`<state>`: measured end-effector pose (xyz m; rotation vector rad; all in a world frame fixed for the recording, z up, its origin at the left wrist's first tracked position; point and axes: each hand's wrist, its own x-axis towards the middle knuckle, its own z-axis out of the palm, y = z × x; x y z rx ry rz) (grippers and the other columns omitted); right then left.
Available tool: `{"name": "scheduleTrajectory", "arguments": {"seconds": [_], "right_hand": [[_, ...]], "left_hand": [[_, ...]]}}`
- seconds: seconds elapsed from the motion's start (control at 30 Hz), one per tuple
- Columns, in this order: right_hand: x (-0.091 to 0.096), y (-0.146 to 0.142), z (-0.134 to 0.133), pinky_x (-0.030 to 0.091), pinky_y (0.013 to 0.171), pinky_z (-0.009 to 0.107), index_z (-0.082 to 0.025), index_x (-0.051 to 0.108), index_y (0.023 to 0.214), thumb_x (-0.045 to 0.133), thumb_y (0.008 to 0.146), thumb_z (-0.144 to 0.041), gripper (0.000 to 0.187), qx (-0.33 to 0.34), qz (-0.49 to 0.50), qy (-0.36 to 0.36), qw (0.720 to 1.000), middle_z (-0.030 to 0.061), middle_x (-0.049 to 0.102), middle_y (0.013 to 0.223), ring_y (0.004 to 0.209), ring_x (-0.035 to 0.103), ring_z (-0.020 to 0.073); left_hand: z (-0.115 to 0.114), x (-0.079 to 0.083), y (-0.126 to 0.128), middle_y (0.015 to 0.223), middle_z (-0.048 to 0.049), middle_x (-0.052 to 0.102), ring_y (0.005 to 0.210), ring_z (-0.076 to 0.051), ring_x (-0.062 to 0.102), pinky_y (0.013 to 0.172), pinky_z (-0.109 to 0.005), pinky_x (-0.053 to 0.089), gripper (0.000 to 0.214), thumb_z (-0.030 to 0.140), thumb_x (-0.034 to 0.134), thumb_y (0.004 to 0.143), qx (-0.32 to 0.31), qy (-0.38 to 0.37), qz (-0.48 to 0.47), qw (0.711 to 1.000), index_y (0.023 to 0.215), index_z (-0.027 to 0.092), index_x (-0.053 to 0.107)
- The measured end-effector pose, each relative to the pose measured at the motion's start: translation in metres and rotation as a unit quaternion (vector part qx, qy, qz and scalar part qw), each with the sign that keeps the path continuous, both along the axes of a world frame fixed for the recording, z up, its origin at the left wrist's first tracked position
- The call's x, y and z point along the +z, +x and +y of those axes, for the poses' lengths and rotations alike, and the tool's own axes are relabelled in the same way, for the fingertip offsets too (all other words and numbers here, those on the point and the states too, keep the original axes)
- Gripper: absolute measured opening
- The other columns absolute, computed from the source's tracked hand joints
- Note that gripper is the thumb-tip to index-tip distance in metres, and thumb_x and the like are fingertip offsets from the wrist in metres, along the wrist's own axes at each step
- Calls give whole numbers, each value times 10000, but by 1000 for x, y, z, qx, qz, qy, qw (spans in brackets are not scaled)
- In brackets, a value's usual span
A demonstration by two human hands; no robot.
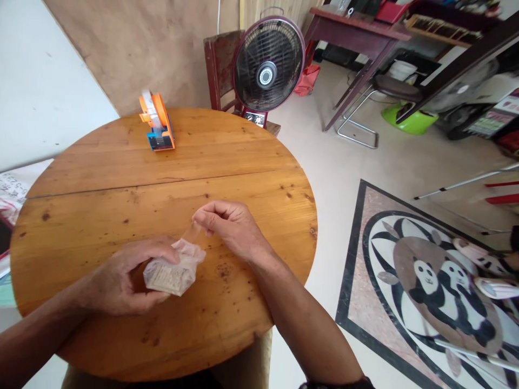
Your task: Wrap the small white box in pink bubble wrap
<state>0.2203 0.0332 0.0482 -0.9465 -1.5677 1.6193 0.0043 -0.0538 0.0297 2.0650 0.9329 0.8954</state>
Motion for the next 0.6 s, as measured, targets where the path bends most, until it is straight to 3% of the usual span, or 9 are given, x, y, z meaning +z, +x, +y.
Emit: {"name": "scheduleTrajectory", "arguments": {"seconds": [0.3,0.43,0.5,0.6], "right_hand": [[4,5,2,423,638,250,-183,692,732,698,847,-383,231,10,-7,16,1000,-31,591,637,596,493,97],[3,5,3,416,629,239,-183,698,743,712,845,-358,203,6,-1,26,1000,-31,600,655,596,492,88],[2,5,4,418,622,241,-182,702,750,724,836,-369,207,-1,-10,33,999,-25,609,668,599,497,92],[3,6,3,429,625,244,-181,697,740,737,823,-381,220,-20,-24,49,998,-20,609,670,610,499,99]], "left_hand": [[2,1,2,981,-6,694,816,-149,670,745,-261,522,427,129,674,721,-11,-43,-5,999,1113,246,551],[-1,-1,-1,1118,-31,697,949,-180,682,847,-290,535,514,137,694,735,-15,-106,-23,994,1209,261,539],[-2,-2,-1,1259,-59,661,1076,-212,666,920,-323,527,676,155,710,747,-16,-148,-42,988,1360,288,456],[-1,-4,-1,1356,-97,620,1154,-236,647,959,-366,523,937,180,719,767,-17,-211,-80,974,1540,309,207]]}}
